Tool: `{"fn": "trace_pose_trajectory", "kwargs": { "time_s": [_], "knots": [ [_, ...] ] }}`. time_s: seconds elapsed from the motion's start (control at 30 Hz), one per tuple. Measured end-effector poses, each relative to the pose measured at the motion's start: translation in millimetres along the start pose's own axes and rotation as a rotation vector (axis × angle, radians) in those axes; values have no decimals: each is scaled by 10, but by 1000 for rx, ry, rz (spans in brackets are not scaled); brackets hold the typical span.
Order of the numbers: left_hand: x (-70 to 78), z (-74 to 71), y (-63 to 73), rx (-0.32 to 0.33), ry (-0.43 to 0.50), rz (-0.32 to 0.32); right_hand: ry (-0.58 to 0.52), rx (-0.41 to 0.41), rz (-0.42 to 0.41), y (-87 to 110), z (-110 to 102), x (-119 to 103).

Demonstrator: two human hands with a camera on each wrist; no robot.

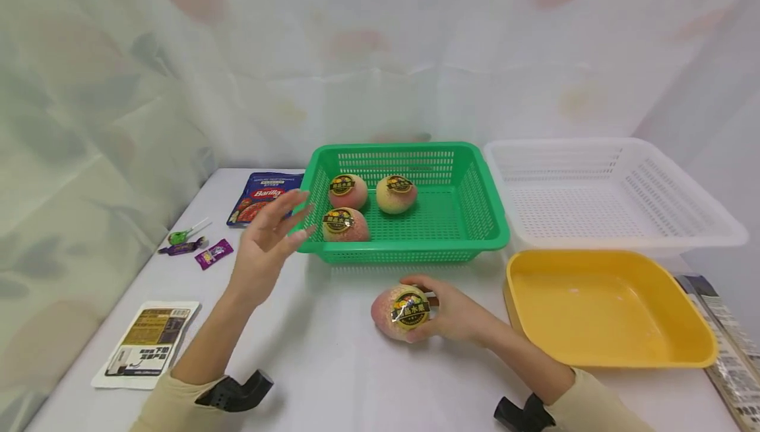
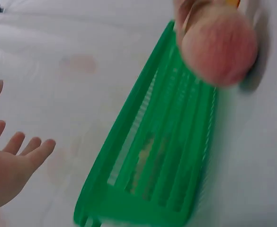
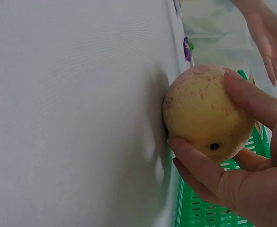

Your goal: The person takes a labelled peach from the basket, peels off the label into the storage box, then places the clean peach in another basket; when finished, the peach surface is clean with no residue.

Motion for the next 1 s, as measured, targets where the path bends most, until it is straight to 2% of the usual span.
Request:
{"fn": "trace_pose_trajectory", "kwargs": {
  "time_s": [0.07, 0.13, 0.27, 0.37, 0.43, 0.57, 0.77, 1.0],
  "knots": [
    [-95, 137, 59, -103, 54, -68, -8, 1, -6, 9, 2, 9],
    [-218, 242, 125, -196, 65, -159, -14, 2, -16, 16, 7, 14],
    [-505, 366, 236, -336, -26, -338, -19, 8, -35, 22, 19, 19],
    [-687, 391, 294, -366, -139, -421, -25, 8, -42, 22, 29, 25],
    [-774, 388, 320, -363, -209, -445, -26, 8, -42, 22, 32, 30],
    [-886, 369, 355, -343, -329, -455, -40, 0, -39, 24, 32, 34],
    [-1027, 366, 399, -337, -365, -508, -61, -3, -42, 25, 32, 20],
    [-1063, 409, 410, -329, -440, -466, -76, -12, -41, 45, 7, 36]
  ]
}}
Point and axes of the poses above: each hand's wrist, its own y-axis away from the middle knuckle, its own z-axis out of the palm, x = y × z, the point moved 2 cm from there along -y, towards the middle knuckle, and after that the axes turned 14 degrees about y, right-handed, at the moved point
